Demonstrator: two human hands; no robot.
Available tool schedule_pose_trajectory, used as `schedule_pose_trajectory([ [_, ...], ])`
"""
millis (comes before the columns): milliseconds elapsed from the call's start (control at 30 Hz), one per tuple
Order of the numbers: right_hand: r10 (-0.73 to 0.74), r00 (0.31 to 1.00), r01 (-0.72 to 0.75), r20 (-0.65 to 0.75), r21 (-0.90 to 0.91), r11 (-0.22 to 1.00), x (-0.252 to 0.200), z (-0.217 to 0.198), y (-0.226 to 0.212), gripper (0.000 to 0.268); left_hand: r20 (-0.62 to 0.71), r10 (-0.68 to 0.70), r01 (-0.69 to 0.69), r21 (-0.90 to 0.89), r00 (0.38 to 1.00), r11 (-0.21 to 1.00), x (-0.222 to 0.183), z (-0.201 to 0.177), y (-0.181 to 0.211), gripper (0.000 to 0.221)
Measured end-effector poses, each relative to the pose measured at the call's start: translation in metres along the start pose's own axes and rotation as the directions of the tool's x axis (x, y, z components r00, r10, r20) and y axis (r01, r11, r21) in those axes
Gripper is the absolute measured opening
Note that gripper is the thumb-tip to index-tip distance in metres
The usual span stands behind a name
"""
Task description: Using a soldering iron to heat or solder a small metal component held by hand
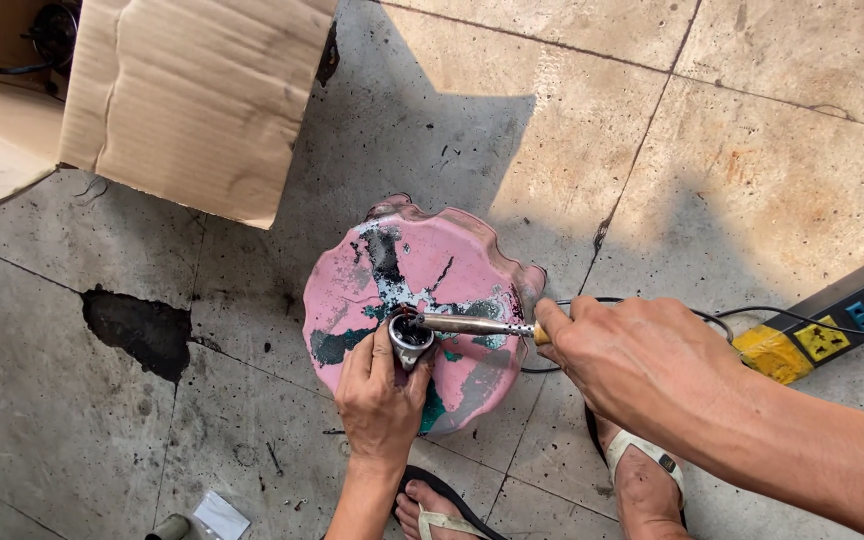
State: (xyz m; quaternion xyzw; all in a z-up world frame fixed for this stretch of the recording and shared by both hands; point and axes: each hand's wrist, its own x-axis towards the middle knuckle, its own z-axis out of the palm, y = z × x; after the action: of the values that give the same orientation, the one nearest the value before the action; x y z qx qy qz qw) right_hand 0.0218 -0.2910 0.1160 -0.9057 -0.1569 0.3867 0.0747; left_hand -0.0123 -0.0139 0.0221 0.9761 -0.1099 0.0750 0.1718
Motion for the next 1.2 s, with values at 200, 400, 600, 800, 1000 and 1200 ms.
schedule_pose_trajectory([
  [200, 0.042, 0.999, -0.043, 0.009, 0.051, 0.998, 0.0034, -0.0013, 0.0001, 0.029, 0.004, -0.004, 0.004, -0.007, 1.0, 1.0, 0.0025, -0.003, 0.0023, 0.056],
  [400, 0.039, 0.999, -0.04, 0.012, 0.052, 0.998, 0.0033, -0.0052, -0.0008, 0.029, -0.003, -0.008, 0.008, 0.014, 1.0, 1.0, 0.0, 0.0002, -0.0007, 0.058],
  [600, -0.014, 0.999, 0.012, -0.046, -0.053, 0.999, 0.0054, -0.0001, 0.0012, 0.032, -0.004, -0.012, 0.012, 0.001, 1.0, 1.0, 0.0003, -0.0003, -0.0005, 0.056],
  [800, 0.007, 1.0, -0.007, -0.005, -0.008, 1.0, 0.0076, -0.0051, 0.0023, 0.031, -0.004, 0.001, 0.0, 0.005, 1.0, 1.0, -0.0011, 0.0012, -0.0036, 0.057],
  [1000, 0.024, 1.0, -0.024, -0.018, 0.018, 1.0, 0.0055, -0.0052, 0.0008, 0.034, -0.011, -0.016, 0.016, -0.007, 1.0, 1.0, -0.0023, 0.002, -0.0041, 0.061],
  [1200, -0.029, 0.999, 0.028, -0.019, -0.06, 0.998, 0.0066, -0.005, -0.0004, 0.038, -0.001, -0.014, 0.014, 0.002, 1.0, 1.0, -0.0034, 0.0028, -0.006, 0.061],
])
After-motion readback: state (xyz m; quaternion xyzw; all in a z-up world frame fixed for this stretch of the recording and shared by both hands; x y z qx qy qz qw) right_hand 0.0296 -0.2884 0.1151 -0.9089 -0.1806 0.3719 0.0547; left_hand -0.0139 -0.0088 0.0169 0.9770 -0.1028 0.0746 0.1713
